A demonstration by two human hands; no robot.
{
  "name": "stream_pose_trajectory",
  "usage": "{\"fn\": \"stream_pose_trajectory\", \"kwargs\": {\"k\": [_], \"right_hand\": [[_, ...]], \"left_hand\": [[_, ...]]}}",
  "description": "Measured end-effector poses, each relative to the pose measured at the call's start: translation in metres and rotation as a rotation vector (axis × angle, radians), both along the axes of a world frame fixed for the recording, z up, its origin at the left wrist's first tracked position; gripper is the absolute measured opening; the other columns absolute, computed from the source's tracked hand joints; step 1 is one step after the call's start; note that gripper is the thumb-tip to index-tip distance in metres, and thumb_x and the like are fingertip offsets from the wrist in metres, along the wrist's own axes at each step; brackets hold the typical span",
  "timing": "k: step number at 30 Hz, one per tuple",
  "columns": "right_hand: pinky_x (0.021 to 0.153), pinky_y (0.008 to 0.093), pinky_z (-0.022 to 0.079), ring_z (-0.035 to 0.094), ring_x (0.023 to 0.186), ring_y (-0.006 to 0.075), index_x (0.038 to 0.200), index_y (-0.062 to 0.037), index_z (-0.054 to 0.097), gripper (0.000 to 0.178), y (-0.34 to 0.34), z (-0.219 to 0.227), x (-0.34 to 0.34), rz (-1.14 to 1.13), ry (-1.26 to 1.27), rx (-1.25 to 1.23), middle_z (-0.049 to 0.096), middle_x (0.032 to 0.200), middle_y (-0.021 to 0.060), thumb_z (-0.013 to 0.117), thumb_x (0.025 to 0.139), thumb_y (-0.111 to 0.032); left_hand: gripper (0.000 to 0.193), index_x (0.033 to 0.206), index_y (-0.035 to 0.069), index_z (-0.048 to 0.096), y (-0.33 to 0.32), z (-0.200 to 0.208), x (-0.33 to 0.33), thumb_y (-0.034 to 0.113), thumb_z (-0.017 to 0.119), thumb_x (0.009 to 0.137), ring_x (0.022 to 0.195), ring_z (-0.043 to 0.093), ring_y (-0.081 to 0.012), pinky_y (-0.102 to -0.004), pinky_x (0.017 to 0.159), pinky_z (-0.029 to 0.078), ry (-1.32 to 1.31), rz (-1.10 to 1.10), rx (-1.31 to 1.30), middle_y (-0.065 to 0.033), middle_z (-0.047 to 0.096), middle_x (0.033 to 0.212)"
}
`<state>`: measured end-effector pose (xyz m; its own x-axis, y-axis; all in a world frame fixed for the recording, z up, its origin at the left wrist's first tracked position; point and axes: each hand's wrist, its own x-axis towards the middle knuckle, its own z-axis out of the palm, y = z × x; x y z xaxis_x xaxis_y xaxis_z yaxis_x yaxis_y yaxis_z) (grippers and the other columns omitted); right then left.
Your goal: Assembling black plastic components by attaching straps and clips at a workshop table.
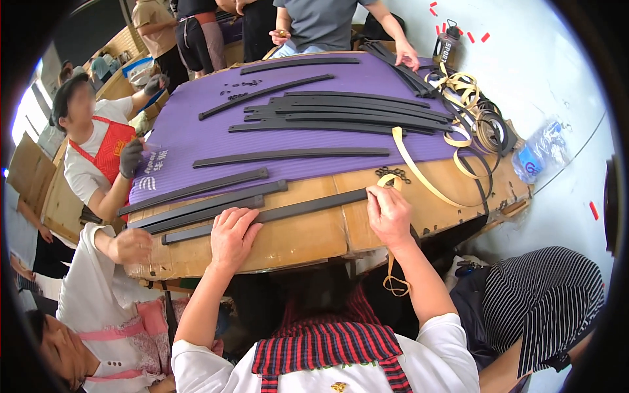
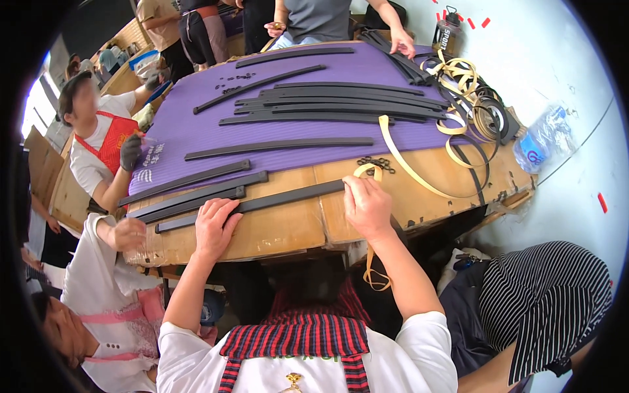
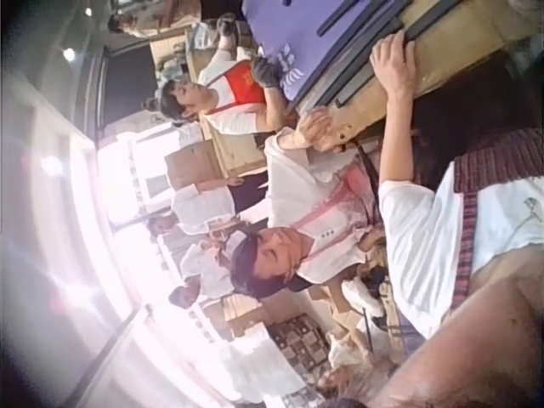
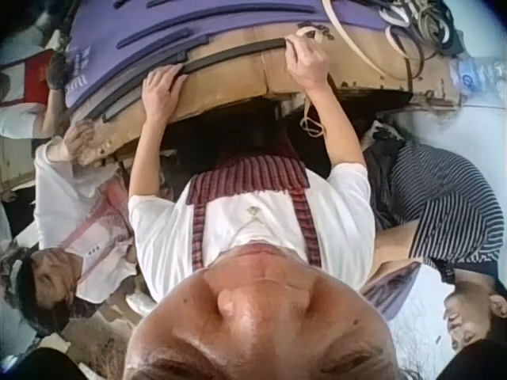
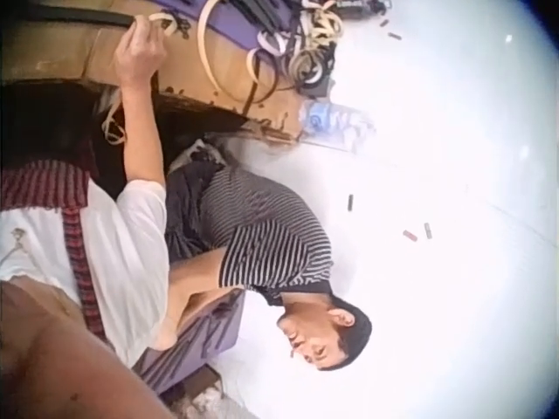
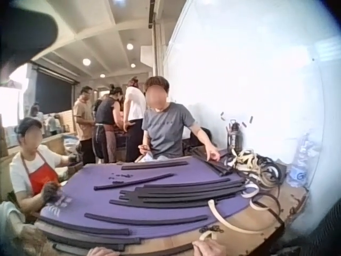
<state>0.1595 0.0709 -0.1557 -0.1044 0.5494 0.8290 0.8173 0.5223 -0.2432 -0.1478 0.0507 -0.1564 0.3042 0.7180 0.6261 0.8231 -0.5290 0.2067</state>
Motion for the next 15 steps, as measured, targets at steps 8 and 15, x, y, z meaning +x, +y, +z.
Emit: {"fn": "stream_pose_trajectory", "kwargs": {"k": [8, 15], "right_hand": [[0.054, 0.0328, 0.047, 0.058, 0.064, 0.0240, 0.084, -0.0063, 0.057, 0.011, 0.0031, 0.0012, 0.0037, 0.051, 0.009, -0.070, 0.059, 0.070, 0.0083, 0.060, 0.074, -0.003], [0.059, 0.0356, 0.047, 0.058, 0.067, 0.0283, 0.084, -0.0053, 0.058, 0.011, 0.0035, -0.0001, 0.0032, 0.086, 0.052, -0.051, 0.060, 0.074, 0.0105, 0.060, 0.075, -0.001]], "left_hand": [[0.025, 0.093, 0.008, 0.062, 0.0030, -0.0002, 0.0070, 0.016, 0.067, 0.070, 0.088, 0.055, -0.0235, -0.0357, 0.075, 0.043, 0.023, -0.007, 0.041, -0.0046, 0.061, 0.091], [0.024, 0.093, 0.010, 0.062, 0.0033, -0.0023, 0.0039, 0.018, 0.067, 0.071, 0.087, 0.056, -0.0220, -0.0355, 0.074, 0.044, 0.006, -0.009, 0.079, -0.0029, 0.061, 0.090]]}}
